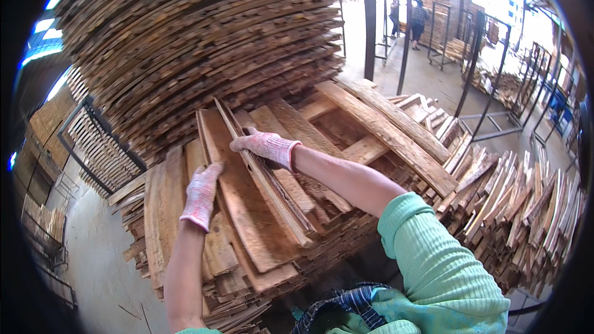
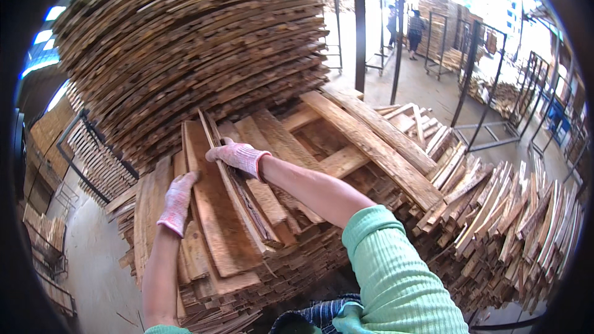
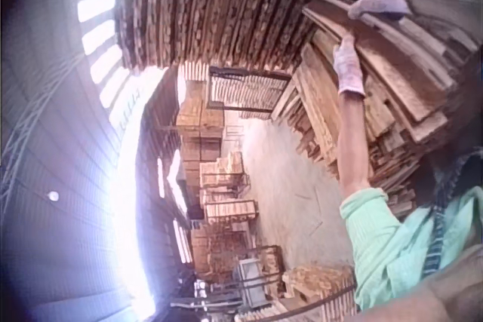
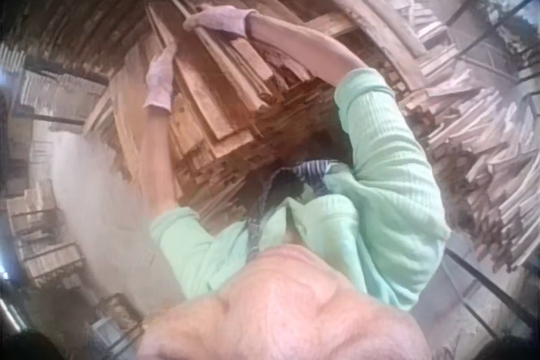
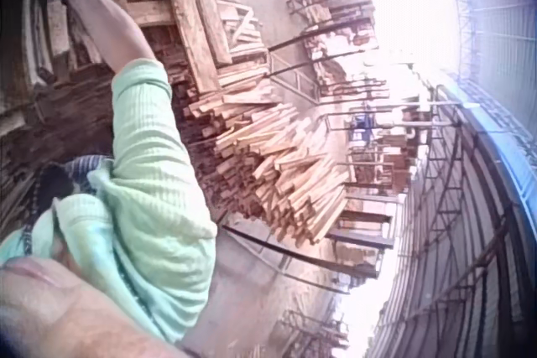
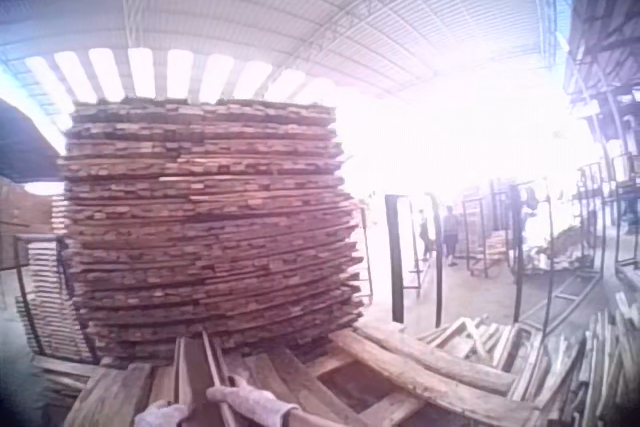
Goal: The person stacks several thin wood planks on top of each other and moves larger stacks of planks around a warehouse using a metal rack, finally placing a cardboard box on one of the stacks.
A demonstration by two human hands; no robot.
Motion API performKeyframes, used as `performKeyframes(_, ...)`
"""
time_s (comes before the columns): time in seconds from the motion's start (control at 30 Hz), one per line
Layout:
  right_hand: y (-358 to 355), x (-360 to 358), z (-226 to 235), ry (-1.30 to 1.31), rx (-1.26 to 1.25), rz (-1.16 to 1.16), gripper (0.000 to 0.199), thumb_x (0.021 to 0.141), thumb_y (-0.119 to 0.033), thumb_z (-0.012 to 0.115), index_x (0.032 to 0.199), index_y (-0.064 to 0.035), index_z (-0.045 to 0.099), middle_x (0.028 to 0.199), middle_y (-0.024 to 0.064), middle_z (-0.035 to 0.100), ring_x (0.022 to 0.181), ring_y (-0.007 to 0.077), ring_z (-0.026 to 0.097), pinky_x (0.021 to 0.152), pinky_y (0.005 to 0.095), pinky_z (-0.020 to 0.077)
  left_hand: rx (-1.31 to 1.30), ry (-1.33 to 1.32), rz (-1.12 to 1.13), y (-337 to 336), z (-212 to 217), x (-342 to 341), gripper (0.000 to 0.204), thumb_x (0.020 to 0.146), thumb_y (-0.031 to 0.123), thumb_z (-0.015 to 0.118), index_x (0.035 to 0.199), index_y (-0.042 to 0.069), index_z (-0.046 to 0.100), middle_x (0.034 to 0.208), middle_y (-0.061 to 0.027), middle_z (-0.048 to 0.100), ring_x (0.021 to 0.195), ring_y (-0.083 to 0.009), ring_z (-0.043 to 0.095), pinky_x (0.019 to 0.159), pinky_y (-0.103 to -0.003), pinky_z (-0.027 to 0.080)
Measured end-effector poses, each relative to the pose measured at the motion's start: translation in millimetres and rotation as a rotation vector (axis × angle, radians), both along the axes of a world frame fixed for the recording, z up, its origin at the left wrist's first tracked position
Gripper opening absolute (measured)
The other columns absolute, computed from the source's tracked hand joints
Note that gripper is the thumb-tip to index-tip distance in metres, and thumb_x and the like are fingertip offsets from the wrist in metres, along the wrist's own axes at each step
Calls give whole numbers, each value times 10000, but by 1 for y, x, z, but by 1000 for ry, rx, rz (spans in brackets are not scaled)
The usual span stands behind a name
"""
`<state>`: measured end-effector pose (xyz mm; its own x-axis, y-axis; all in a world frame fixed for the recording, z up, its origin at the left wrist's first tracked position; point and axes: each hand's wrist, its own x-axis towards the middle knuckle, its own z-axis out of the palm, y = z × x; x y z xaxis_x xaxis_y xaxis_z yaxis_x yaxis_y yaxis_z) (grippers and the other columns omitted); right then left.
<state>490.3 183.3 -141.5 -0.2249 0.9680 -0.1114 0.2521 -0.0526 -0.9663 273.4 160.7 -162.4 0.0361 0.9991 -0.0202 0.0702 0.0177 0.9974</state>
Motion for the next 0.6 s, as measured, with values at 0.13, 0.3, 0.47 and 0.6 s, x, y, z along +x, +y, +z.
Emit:
performKeyframes(0.13,-19,77,21,-256,74,-49,1024,771,-554,678,1592,-74,301,1463,225,535,1308,307,547,1069,331,434,-84,378,89,12,-15,6,812,860,467,662,1484,-1,439,1486,-249,492,1366,-362,489,1093,-423,411)
performKeyframes(0.3,2,168,11,-682,17,-114,838,824,-489,677,1514,-87,424,1325,227,641,1173,329,647,978,377,509,-42,1391,1,-3,-4,18,675,916,505,565,1425,66,504,1418,-306,503,1228,-461,568,1038,-511,459)
performKeyframes(0.47,66,215,-77,-980,102,-250,712,954,-613,475,1523,-192,394,1474,395,401,1325,500,492,1080,526,426,-78,1163,-46,-19,-3,41,1023,828,677,614,1582,75,273,1452,-317,470,1331,-443,497,1114,-525,394)
performKeyframes(0.6,100,191,-105,-969,254,-261,555,995,-540,430,1414,-183,496,1322,378,550,1197,514,586,990,523,496,-158,1328,-15,-22,-4,78,1047,818,624,677,1606,115,210,1469,-362,409,1382,-475,406,1147,-532,331)
